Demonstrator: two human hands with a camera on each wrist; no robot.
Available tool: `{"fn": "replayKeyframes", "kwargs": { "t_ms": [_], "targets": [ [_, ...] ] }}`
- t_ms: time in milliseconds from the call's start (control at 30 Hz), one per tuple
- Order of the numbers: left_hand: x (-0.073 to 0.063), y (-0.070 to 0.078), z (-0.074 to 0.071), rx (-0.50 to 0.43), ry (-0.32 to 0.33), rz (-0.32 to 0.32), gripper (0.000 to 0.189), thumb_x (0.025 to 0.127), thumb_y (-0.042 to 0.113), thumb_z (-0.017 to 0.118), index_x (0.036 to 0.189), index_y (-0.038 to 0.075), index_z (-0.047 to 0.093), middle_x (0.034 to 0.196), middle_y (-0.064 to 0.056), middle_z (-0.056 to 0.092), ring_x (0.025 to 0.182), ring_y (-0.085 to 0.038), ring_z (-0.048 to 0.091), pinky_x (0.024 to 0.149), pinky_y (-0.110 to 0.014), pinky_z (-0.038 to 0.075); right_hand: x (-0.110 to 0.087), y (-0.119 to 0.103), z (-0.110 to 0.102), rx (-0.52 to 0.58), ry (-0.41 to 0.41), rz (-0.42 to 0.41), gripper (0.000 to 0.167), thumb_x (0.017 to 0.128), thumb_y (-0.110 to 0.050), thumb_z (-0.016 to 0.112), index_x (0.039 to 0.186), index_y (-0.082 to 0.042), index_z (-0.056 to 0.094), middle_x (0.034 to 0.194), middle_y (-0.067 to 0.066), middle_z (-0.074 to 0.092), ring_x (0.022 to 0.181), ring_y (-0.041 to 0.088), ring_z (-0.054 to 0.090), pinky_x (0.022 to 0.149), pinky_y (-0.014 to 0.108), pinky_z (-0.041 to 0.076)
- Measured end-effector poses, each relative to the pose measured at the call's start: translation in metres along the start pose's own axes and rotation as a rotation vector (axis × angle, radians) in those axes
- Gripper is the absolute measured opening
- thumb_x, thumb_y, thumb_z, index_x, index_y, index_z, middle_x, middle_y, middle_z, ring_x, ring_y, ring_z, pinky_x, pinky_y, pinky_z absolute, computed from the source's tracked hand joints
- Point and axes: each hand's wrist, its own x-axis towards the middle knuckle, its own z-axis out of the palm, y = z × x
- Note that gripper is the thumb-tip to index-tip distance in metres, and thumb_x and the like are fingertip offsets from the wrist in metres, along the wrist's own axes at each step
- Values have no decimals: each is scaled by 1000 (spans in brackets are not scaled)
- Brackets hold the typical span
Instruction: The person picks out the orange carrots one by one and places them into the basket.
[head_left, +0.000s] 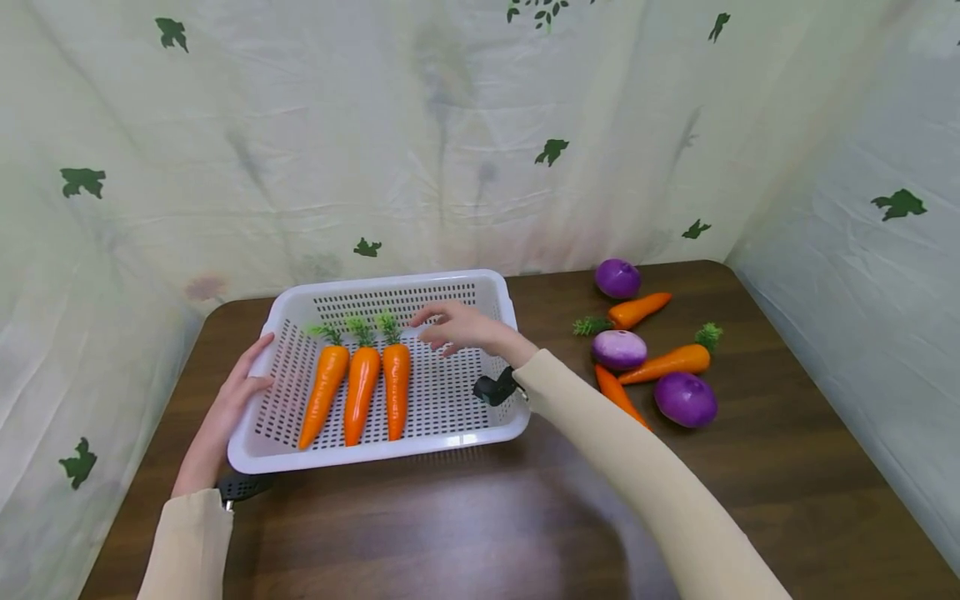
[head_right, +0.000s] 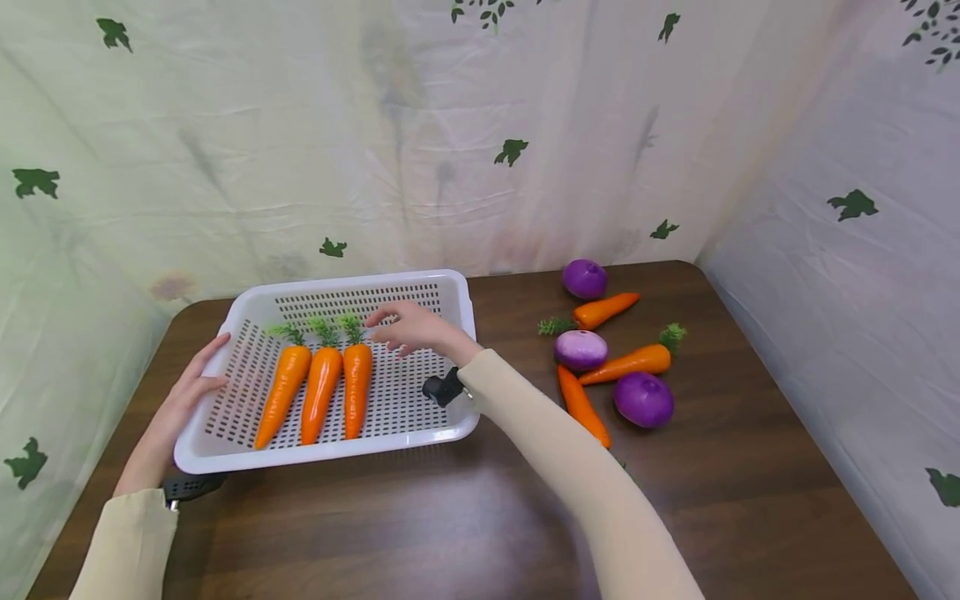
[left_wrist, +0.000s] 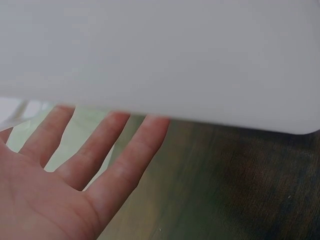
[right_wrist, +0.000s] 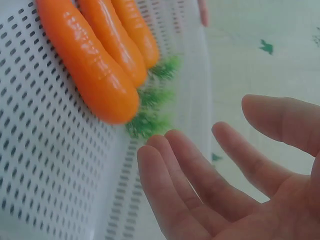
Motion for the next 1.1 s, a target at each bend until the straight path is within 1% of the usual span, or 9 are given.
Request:
{"fn": "replayKeyframes", "kwargs": {
  "t_ms": [133, 267, 467, 533, 667, 767, 867, 967, 1100],
  "targets": [
    [-1, -1, -1, -11, -2, 6, 59, 103, 20, 37, 153, 38, 12, 145, -23, 15, 94, -3, 57, 69, -30, 56, -12, 4, -14, -8, 4, -20, 32, 96, -14, 54, 126, -2, 57, 118, 15, 60, 94, 25, 61, 81, 39, 54],
    [-2, 0, -1, -10, 0, 4, 59, 103, 21, 37, 153, 38, 12, 144, -22, 15, 94, -3, 57, 69, -30, 55, -26, 9, -29, 0, 8, -52, 32, 97, -13, 52, 125, 0, 56, 116, 19, 60, 99, 32, 61, 83, 43, 54],
    [-3, 1, 0, -2, 9, -10, 60, 102, 22, 38, 153, 39, 11, 146, -22, 14, 95, -2, 56, 69, -30, 55, -45, 21, -55, 38, 81, -96, 32, 97, -13, 53, 125, 3, 55, 115, 19, 61, 102, 40, 59, 83, 46, 53],
    [-3, 1, 0, -1, 11, -12, 60, 102, 22, 38, 153, 39, 11, 147, -23, 14, 95, -2, 56, 69, -30, 56, -52, 25, -65, 66, 109, -109, 34, 96, -12, 56, 125, 4, 55, 116, 18, 62, 101, 39, 59, 84, 47, 52],
    [-2, 1, 1, -5, 7, -6, 59, 102, 23, 38, 153, 40, 11, 146, -21, 15, 95, -3, 57, 70, -31, 56, -67, 35, -84, 132, 166, -125, 35, 94, -11, 60, 125, 5, 55, 116, 21, 61, 102, 38, 59, 88, 50, 50],
    [-2, 2, 1, -5, 3, 2, 59, 102, 24, 39, 152, 40, 12, 145, -19, 16, 96, -3, 57, 70, -32, 56, -76, 45, -95, 164, 212, -125, 35, 94, -12, 61, 124, 4, 55, 116, 21, 61, 103, 36, 61, 90, 47, 49],
    [-1, 2, 1, 4, 3, 7, 59, 102, 24, 39, 152, 40, 12, 145, -18, 17, 95, -3, 57, 70, -32, 56, -84, 57, -106, 194, 252, -129, 37, 94, -12, 60, 125, 6, 53, 116, 22, 61, 99, 32, 63, 90, 45, 49],
    [-1, 1, 0, 5, 4, 7, 59, 102, 24, 39, 152, 40, 12, 145, -20, 16, 95, -3, 57, 69, -32, 56, -91, 69, -116, 203, 288, -131, 36, 95, -11, 59, 125, 7, 53, 114, 21, 62, 97, 26, 64, 90, 43, 50],
    [-1, 1, 1, 3, 4, 4, 60, 102, 23, 39, 153, 40, 11, 146, -21, 15, 95, -2, 57, 69, -31, 56, -100, 85, -129, 208, 331, -124, 32, 95, -8, 58, 123, 6, 54, 111, 19, 63, 95, 23, 64, 88, 41, 51]
  ]
}}
